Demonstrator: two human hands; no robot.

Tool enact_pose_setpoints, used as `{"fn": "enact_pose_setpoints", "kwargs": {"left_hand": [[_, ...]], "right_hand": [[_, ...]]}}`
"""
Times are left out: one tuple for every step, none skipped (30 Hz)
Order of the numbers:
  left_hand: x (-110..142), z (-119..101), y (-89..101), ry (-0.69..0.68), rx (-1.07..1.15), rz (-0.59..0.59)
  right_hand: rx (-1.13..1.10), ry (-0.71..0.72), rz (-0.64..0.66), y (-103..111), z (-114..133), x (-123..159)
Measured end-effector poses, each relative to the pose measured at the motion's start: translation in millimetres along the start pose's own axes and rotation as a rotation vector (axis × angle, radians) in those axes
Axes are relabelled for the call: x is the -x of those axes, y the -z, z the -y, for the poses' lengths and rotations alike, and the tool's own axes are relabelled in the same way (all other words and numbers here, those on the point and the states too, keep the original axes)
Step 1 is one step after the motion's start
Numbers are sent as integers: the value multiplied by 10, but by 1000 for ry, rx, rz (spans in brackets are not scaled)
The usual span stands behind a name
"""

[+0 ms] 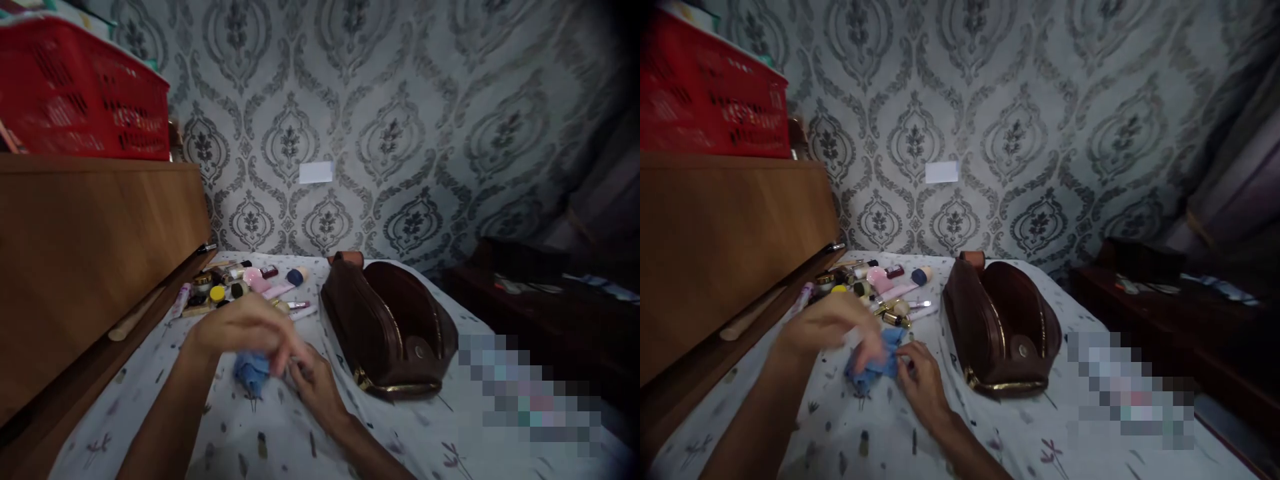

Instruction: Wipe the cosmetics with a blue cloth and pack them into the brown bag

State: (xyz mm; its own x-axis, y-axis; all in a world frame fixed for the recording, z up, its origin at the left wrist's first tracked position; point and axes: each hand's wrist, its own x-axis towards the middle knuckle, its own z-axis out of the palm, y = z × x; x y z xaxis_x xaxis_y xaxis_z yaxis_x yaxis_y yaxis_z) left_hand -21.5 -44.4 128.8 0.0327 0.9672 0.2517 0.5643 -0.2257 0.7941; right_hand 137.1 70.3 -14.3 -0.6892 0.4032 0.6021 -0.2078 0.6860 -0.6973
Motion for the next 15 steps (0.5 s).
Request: {"fn": "enact_pose_setpoints", "kwargs": {"left_hand": [[-63, 68, -10, 24, -47, -15], [-136, 162, -18, 76, -184, -82], [-214, 279, -18, 141, -394, -199], [-291, 412, -7, 191, -487, -281], [-361, 553, 17, 227, -547, -331], [-424, 692, 53, 264, -607, -379], [-479, 822, 99, 297, -667, -421], [-528, 936, 151, 325, -722, -446], [-576, 1032, 204, 353, -773, -459], [-625, 1110, 254, 380, -818, -457], [-678, 1174, 299, 406, -856, -445], [-737, 1229, 339, 429, -891, -428], [-802, 1279, 373, 449, -923, -406], [-873, 1328, 403, 468, -952, -377], [-948, 1377, 431, 490, -977, -346]], "right_hand": [[-7, 6, -6, 14, 14, -6], [-17, 22, -15, 38, 40, -13], [-30, 46, -33, 71, 78, -20], [-40, 75, -56, 114, 130, -30], [-45, 108, -87, 163, 193, -41], [-44, 139, -120, 214, 265, -56], [-40, 169, -148, 262, 342, -73], [-38, 202, -171, 300, 418, -92], [-41, 227, -182, 326, 487, -112], [-44, 245, -178, 336, 542, -133], [-49, 247, -167, 330, 577, -154], [-48, 229, -152, 310, 587, -174], [-39, 204, -124, 280, 569, -190], [-26, 198, -104, 244, 526, -200], [-11, 196, -94, 205, 462, -202]]}}
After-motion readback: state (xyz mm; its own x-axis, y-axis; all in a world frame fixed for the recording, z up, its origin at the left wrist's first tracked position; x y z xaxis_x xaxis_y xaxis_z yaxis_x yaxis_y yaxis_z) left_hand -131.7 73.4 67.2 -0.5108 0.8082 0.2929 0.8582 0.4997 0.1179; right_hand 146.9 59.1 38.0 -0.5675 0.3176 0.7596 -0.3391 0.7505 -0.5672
